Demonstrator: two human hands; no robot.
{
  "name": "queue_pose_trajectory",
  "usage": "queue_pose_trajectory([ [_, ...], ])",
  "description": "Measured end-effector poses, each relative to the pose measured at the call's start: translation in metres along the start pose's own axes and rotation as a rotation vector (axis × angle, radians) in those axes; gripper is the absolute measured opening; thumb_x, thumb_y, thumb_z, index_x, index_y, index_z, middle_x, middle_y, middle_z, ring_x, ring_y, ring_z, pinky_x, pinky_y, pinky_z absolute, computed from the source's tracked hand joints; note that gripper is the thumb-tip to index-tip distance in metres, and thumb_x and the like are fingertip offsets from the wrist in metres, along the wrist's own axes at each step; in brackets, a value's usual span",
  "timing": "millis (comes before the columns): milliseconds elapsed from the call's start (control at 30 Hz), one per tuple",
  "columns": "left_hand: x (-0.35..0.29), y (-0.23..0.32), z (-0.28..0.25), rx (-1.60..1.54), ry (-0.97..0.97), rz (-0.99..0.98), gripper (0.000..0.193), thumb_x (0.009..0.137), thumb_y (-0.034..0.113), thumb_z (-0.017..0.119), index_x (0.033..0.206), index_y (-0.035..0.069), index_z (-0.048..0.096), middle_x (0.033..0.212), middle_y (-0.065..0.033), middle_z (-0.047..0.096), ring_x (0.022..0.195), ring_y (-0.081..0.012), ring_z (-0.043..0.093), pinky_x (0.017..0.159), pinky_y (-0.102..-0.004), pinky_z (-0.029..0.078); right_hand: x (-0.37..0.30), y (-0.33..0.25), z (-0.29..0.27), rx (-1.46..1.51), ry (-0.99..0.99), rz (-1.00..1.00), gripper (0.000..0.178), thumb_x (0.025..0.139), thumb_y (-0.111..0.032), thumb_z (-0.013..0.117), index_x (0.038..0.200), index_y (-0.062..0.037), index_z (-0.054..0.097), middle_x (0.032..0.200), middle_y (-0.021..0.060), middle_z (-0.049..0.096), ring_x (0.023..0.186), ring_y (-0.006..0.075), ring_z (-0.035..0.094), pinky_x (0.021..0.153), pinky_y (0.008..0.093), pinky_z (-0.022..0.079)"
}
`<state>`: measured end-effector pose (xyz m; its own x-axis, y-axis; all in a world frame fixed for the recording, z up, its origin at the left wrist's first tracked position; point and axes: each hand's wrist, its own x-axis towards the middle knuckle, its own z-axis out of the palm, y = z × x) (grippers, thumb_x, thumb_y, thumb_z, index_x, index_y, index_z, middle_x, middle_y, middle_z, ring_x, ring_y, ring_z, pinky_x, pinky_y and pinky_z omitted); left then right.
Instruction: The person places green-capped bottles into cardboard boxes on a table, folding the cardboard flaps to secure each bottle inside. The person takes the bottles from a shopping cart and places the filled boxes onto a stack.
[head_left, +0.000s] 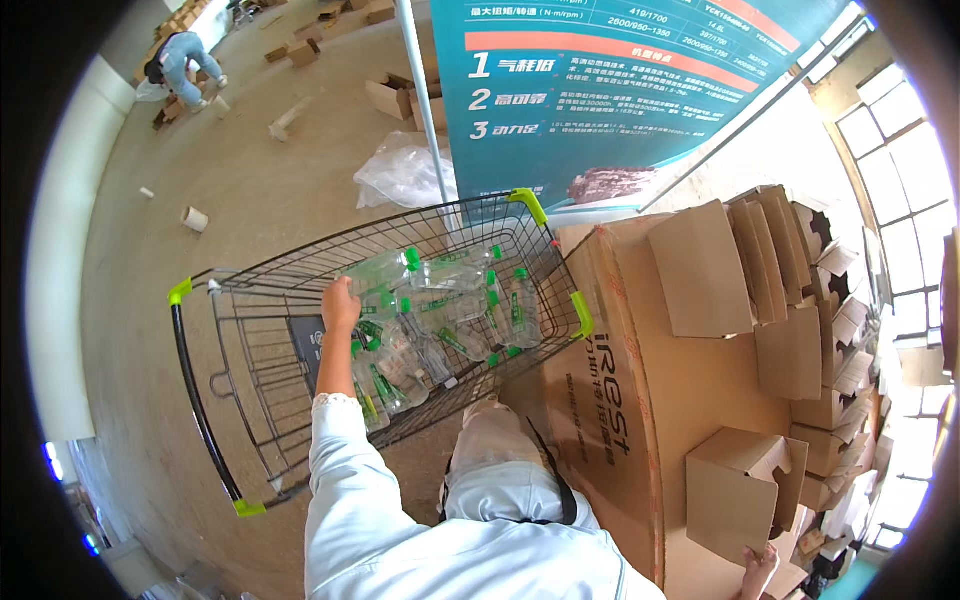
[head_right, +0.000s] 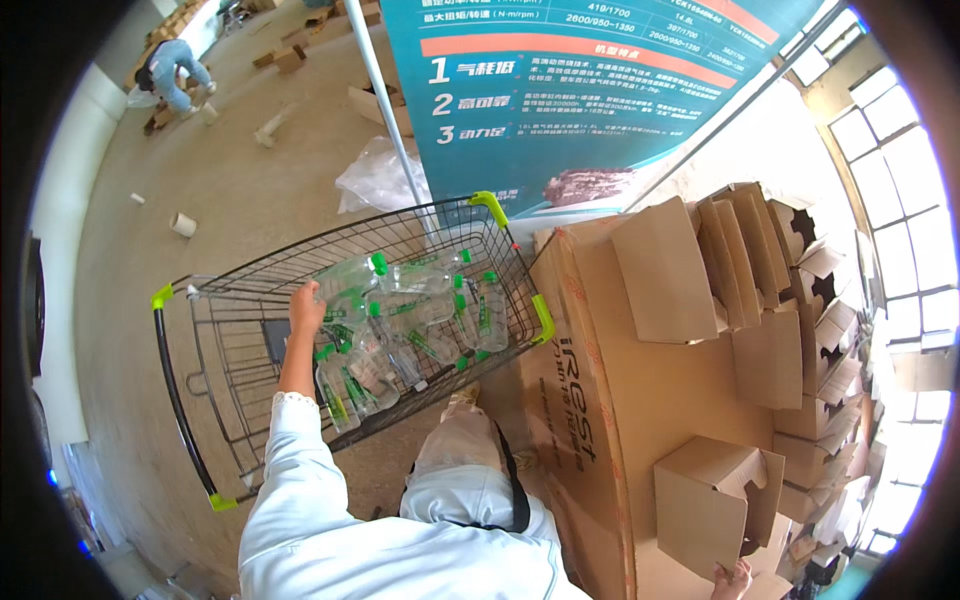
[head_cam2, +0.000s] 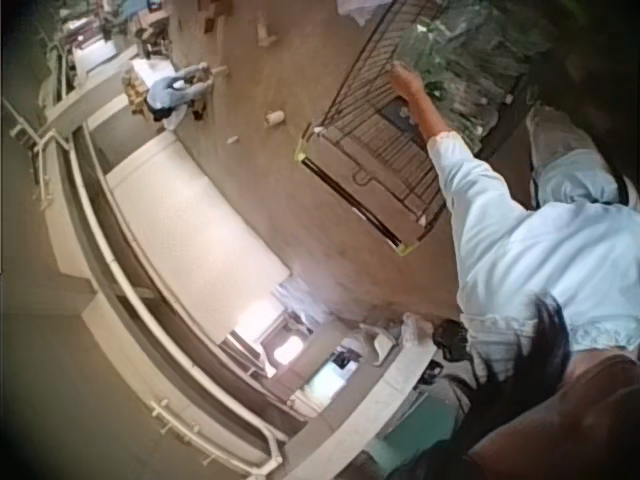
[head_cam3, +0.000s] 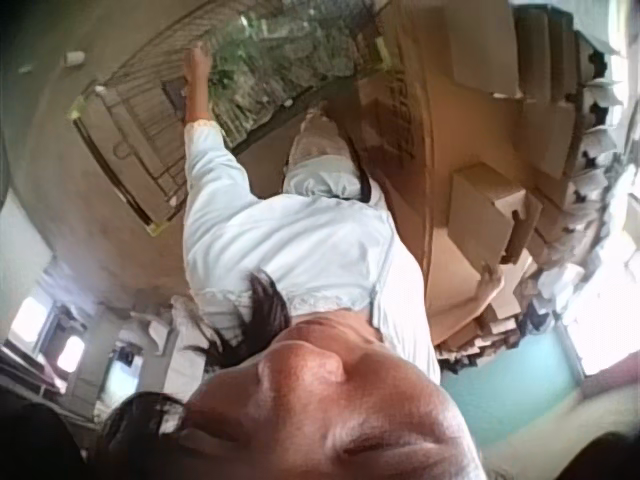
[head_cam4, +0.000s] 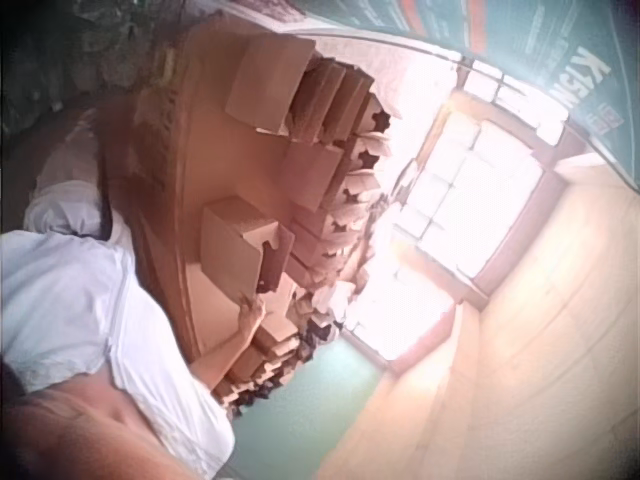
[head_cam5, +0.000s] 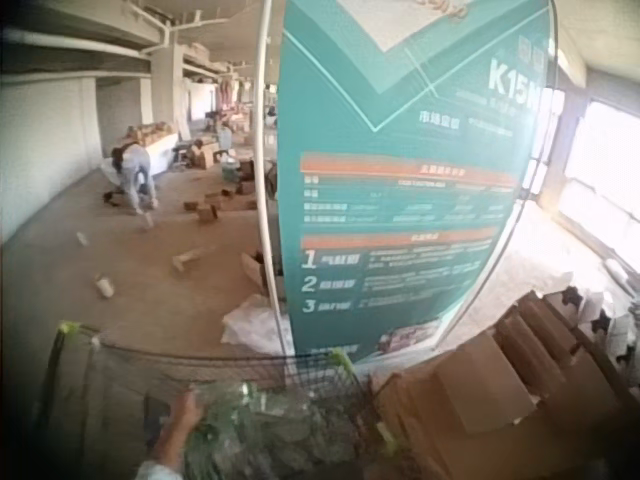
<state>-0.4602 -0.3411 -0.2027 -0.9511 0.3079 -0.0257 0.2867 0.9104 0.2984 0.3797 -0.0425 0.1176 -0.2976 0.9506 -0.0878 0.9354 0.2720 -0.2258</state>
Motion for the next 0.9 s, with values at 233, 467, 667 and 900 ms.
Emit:
queue_pose_trajectory([
  [233,0.039,0.026,0.056,0.253,-0.041,0.116,0.061,0.069,0.006,0.077,0.124,0.005,0.051,0.122,-0.0147,0.055,0.119,-0.0321,0.053,0.099,-0.0441,0.044,-0.043,0.069,0.031,0.534,0.27,0.285,0.02,0.07,0.001,0.07,0.09,-0.002,0.067,0.085,0.0118,0.064,0.099,0.0334,0.057,0.09,0.0433,0.044],
  [467,0.026,0.045,0.067,0.547,0.074,0.05,0.062,0.067,0.022,0.086,0.118,0.012,0.053,0.123,-0.0082,0.053,0.123,-0.0284,0.05,0.104,-0.0495,0.04,-0.032,-0.005,0.03,-0.167,0.267,0.101,0.022,0.062,0.008,0.069,0.082,-0.0007,0.063,0.086,0.0126,0.065,0.1,0.0348,0.058,0.087,0.0436,0.046],
  [667,0.004,0.027,0.074,0.132,0.101,0.143,0.086,0.062,0.019,0.09,0.134,0.001,0.048,0.138,-0.018,0.05,0.132,-0.0348,0.046,0.112,-0.0489,0.035,-0.022,-0.059,0.018,-0.078,0.139,0.192,0.022,0.059,0.003,0.073,0.081,-0.0006,0.072,0.086,0.012,0.069,0.106,0.0357,0.058,0.095,0.0442,0.046],
  [900,-0.072,0.174,-0.002,-0.869,0.133,0.251,0.067,0.074,0.016,0.081,0.129,-0.006,0.05,0.122,-0.0198,0.059,0.114,-0.0299,0.058,0.098,-0.0413,0.047,-0.042,-0.042,0.027,-0.04,0.378,0.067,0.019,0.058,-0.006,0.083,0.072,-0.0064,0.07,0.1,0.0079,0.067,0.121,0.0353,0.052,0.102,0.0456,0.045],
])
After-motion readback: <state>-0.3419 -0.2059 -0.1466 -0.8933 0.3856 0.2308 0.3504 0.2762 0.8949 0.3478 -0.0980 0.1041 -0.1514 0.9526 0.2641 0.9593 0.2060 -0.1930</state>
